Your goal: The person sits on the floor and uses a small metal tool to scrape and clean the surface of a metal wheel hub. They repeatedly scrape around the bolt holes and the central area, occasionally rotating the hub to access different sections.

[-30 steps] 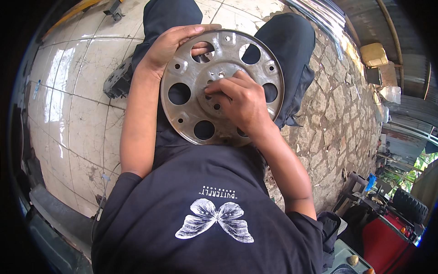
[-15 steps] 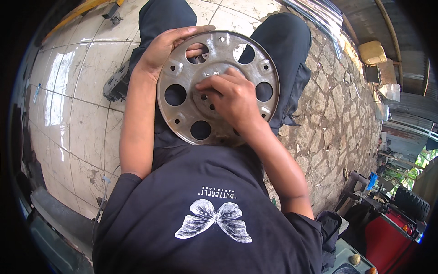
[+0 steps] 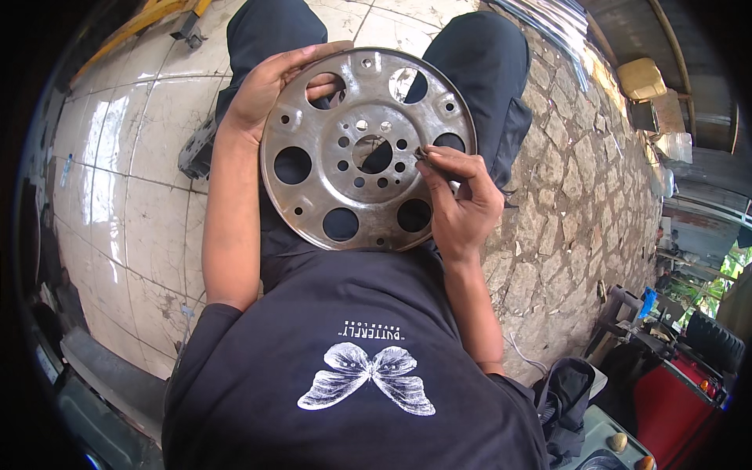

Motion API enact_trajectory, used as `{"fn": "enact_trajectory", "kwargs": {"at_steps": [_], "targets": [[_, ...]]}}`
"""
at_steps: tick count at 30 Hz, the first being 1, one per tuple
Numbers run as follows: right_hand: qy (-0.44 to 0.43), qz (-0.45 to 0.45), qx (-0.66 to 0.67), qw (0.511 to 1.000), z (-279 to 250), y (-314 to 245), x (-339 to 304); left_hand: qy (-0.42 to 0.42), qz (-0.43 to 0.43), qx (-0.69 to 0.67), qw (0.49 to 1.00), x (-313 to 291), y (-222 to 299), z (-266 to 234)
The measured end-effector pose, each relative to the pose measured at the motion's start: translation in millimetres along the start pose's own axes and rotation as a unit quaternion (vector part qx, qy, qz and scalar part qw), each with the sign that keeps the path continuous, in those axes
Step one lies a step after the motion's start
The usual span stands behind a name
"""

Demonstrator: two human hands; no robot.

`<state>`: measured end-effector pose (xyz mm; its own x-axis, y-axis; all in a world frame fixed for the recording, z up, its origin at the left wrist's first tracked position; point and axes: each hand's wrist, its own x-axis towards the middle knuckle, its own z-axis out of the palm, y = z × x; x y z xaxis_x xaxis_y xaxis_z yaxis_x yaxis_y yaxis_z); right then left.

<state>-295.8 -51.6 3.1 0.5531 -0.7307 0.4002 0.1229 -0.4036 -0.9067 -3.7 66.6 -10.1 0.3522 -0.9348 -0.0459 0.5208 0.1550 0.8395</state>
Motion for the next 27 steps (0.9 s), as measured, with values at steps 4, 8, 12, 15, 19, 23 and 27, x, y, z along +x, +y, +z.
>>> {"fn": "enact_trajectory", "kwargs": {"at_steps": [4,8,12,15,19,23,27], "targets": [[-0.023,0.015,-0.003,1.0,7,-3,-6,0.006,-0.007,-0.005,1.0,0,1,0],[-0.058,0.034,0.078,0.995,18,-3,-7,0.007,-0.002,-0.049,0.999,-1,4,7],[-0.054,0.091,0.16,0.981,22,-7,-12,0.013,0.002,-0.034,0.999,0,4,5],[-0.03,0.147,0.2,0.968,19,-12,-10,0.032,0.001,-0.017,0.999,-1,4,8],[-0.052,0.131,0.144,0.98,19,-12,-6,0.007,-0.003,0.003,1.0,1,0,-1],[-0.163,0.015,-0.077,0.984,21,-11,1,-0.121,0.007,-0.102,0.987,4,-5,-22],[-0.214,-0.13,-0.207,0.946,37,-21,18,-0.029,0.0,-0.06,0.998,1,-2,-1]]}}
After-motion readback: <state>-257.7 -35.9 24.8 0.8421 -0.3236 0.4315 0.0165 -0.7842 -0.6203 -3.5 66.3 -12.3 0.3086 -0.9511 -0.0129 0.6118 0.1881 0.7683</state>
